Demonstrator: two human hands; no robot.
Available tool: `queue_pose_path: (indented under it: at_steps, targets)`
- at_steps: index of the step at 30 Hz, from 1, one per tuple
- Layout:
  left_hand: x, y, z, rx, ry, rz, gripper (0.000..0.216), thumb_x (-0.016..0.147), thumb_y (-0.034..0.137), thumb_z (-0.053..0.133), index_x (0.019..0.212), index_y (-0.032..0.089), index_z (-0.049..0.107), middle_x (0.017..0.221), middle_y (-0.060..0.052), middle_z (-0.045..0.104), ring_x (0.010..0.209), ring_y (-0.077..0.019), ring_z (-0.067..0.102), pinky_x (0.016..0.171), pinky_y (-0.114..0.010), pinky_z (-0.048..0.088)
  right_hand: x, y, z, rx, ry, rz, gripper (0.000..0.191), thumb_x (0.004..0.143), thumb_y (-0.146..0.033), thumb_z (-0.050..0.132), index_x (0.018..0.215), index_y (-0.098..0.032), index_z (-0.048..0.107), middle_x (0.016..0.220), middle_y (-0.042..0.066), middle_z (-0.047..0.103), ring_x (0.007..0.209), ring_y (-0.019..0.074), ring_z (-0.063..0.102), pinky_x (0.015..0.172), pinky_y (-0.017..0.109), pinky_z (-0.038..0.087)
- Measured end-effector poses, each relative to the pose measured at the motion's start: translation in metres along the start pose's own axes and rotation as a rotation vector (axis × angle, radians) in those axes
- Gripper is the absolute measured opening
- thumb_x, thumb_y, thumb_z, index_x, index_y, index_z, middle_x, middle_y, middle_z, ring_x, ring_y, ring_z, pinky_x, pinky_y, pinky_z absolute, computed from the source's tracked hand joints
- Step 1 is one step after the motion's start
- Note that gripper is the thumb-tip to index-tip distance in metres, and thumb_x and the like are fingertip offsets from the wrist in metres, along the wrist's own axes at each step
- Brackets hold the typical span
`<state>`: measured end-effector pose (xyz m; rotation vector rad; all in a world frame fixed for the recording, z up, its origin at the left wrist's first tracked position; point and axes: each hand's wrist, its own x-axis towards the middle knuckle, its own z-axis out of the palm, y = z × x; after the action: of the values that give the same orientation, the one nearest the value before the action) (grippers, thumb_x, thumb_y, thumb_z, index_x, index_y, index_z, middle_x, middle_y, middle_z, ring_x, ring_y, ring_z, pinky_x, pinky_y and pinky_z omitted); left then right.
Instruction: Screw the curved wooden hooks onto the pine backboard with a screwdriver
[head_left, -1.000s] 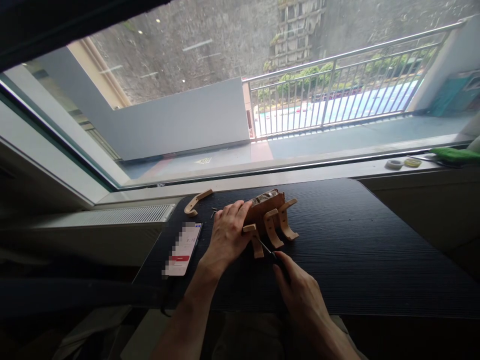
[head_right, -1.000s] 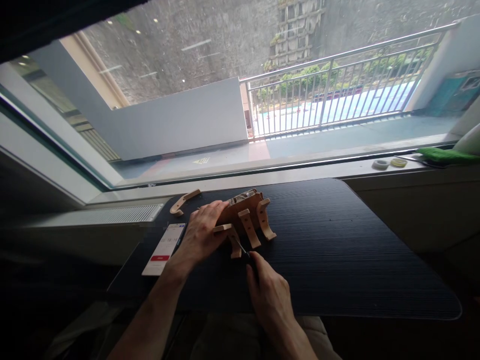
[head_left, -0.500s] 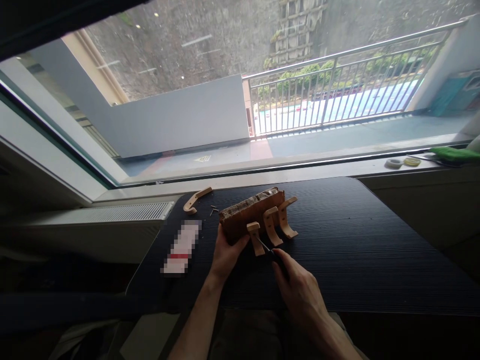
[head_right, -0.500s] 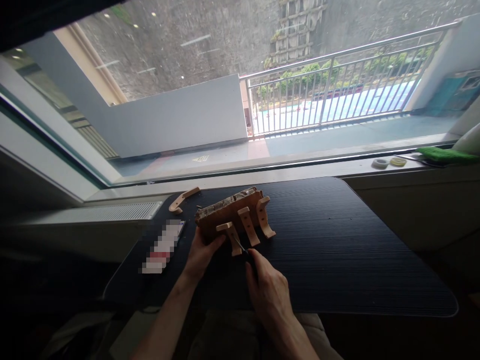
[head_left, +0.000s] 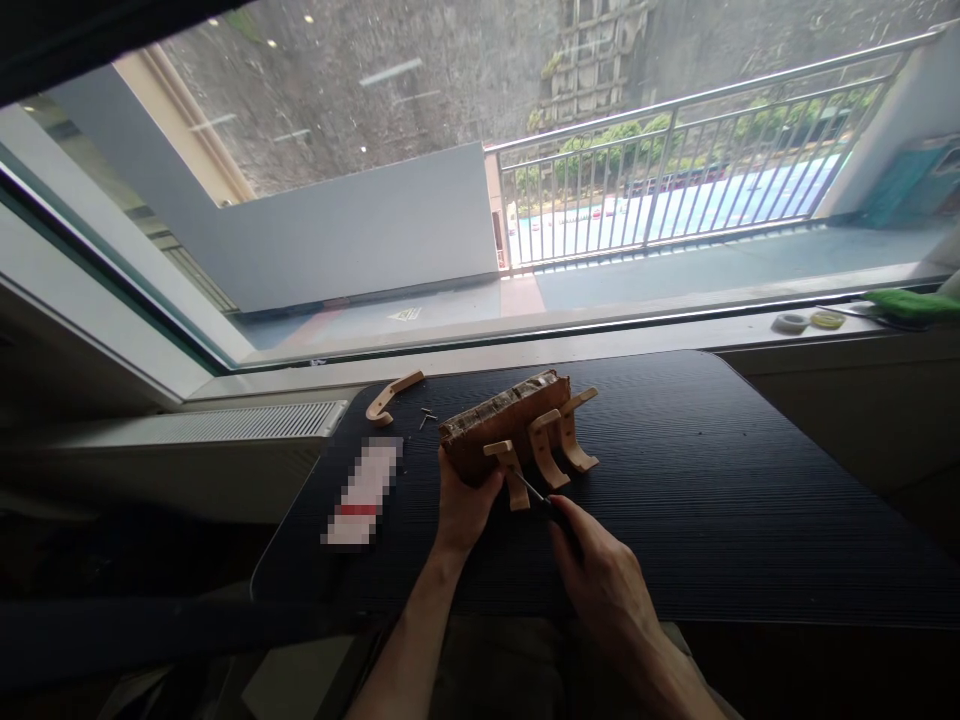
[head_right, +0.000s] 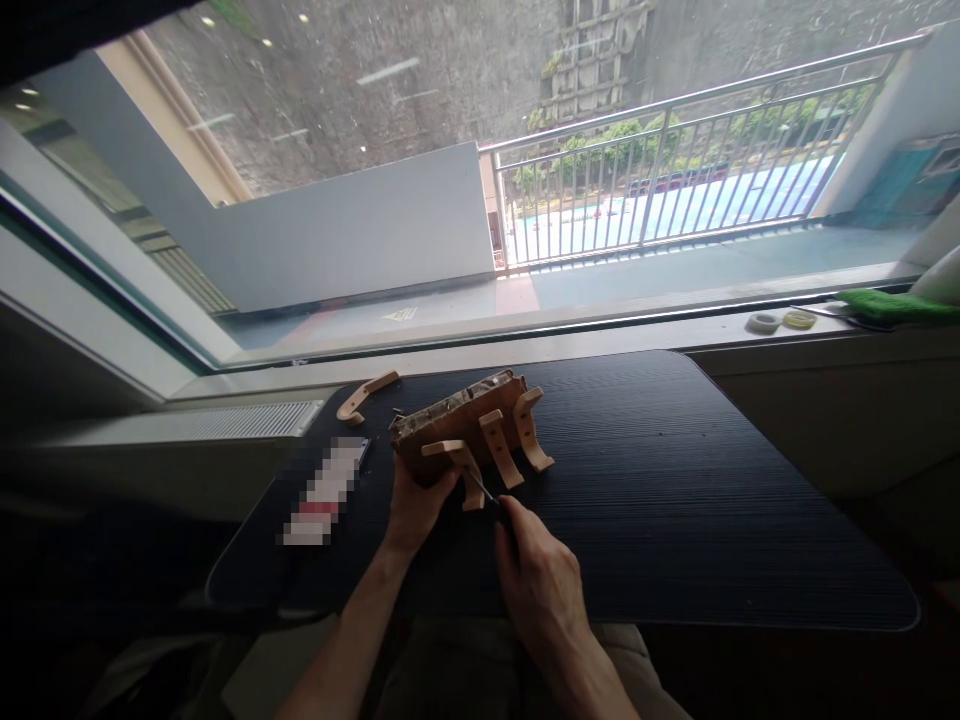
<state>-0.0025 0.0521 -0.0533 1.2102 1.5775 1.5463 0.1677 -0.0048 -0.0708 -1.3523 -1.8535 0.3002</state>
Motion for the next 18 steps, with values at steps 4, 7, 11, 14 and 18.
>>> queue_pose_path:
  at_steps: [4,7,11,14,18]
  targets:
    - [-0.0011,0.0029,0.0002,0.056,0.014,0.027,0.066,0.063,0.023,0.074,0.120,0.021,0.038,0.106,-0.005,0.061,0.096,-0.0186,0.061,0.087,-0.034,0.048,-0.0013,0.0015,-0.0003,-0.025,-0.025,0.007,0.031,0.090,-0.025,0.042,0.118,-0.016,0.054,0.108,0.006,0.066,0.091,0.0183,0.065,0.074,0.028,0.053]
    - [-0.0011,0.0017,0.0000,0.071,0.012,0.052,0.063,0.065,0.021,0.071,0.120,0.020,0.038,0.107,-0.005,0.060,0.097,-0.0188,0.060,0.088,-0.035,0.047,-0.0009,0.0018,-0.0006,-0.055,-0.042,0.023,0.031,0.090,-0.026,0.042,0.117,-0.016,0.055,0.107,0.006,0.066,0.087,0.0184,0.066,0.073,0.028,0.053]
    - [-0.0006,-0.0004,-0.0014,0.078,-0.001,0.057,0.059,0.069,0.021,0.067,0.120,0.019,0.038,0.108,-0.006,0.059,0.098,-0.0194,0.059,0.089,-0.036,0.047,0.0039,-0.0007,-0.0016,-0.084,-0.031,0.045,0.031,0.090,-0.026,0.040,0.115,-0.016,0.056,0.104,0.007,0.067,0.082,0.0190,0.067,0.070,0.029,0.054]
    - [-0.0002,-0.0005,-0.0019,0.075,0.000,0.061,0.059,0.068,0.021,0.068,0.119,0.018,0.038,0.106,-0.006,0.059,0.096,-0.0198,0.060,0.087,-0.036,0.048,0.0068,-0.0025,-0.0024,-0.096,-0.018,0.048,0.031,0.091,-0.026,0.039,0.115,-0.016,0.057,0.103,0.007,0.068,0.081,0.0192,0.067,0.071,0.029,0.054]
    - [-0.0006,0.0019,-0.0002,0.062,-0.023,0.051,0.066,0.067,0.021,0.069,0.123,0.017,0.035,0.109,-0.008,0.060,0.098,-0.0202,0.060,0.088,-0.035,0.048,0.0074,-0.0027,-0.0028,-0.086,-0.029,0.045,0.031,0.091,-0.026,0.039,0.115,-0.016,0.056,0.103,0.006,0.067,0.081,0.0192,0.067,0.070,0.029,0.054]
